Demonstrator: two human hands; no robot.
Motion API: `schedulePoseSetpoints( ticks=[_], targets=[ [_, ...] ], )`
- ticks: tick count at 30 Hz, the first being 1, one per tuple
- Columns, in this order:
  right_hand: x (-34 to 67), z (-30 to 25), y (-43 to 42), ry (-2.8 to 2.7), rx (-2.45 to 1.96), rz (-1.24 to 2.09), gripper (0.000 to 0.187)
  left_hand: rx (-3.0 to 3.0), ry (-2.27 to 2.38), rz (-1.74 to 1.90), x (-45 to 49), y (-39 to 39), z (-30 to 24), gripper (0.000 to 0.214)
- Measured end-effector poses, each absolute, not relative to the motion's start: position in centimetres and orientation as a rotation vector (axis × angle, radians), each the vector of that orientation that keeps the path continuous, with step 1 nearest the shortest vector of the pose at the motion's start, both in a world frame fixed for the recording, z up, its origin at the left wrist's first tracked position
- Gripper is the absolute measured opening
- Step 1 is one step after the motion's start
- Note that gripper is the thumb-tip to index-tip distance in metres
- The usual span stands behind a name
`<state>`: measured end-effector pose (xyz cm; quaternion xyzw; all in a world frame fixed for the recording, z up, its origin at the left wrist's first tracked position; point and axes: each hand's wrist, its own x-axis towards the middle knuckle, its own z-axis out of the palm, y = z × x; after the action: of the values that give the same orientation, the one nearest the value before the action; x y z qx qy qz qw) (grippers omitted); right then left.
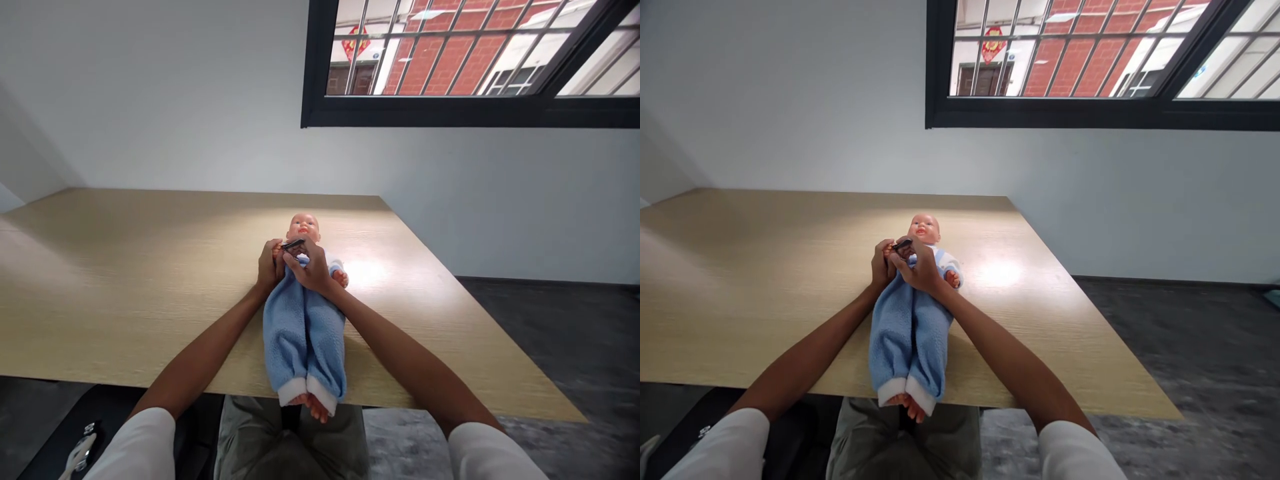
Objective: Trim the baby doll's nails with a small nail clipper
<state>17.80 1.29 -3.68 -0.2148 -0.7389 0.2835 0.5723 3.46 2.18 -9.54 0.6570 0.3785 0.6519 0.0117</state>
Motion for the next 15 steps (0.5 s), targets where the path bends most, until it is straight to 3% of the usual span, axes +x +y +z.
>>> schedulePoseSetpoints(
  ticks=[15],
  targets=[
    [18.16, -3.82, 1.04, -1.914, -0.471, 0.416, 0.029, 2.155, 1.108, 1.986, 3.34, 1.66, -9.41, 0.025]
  ],
)
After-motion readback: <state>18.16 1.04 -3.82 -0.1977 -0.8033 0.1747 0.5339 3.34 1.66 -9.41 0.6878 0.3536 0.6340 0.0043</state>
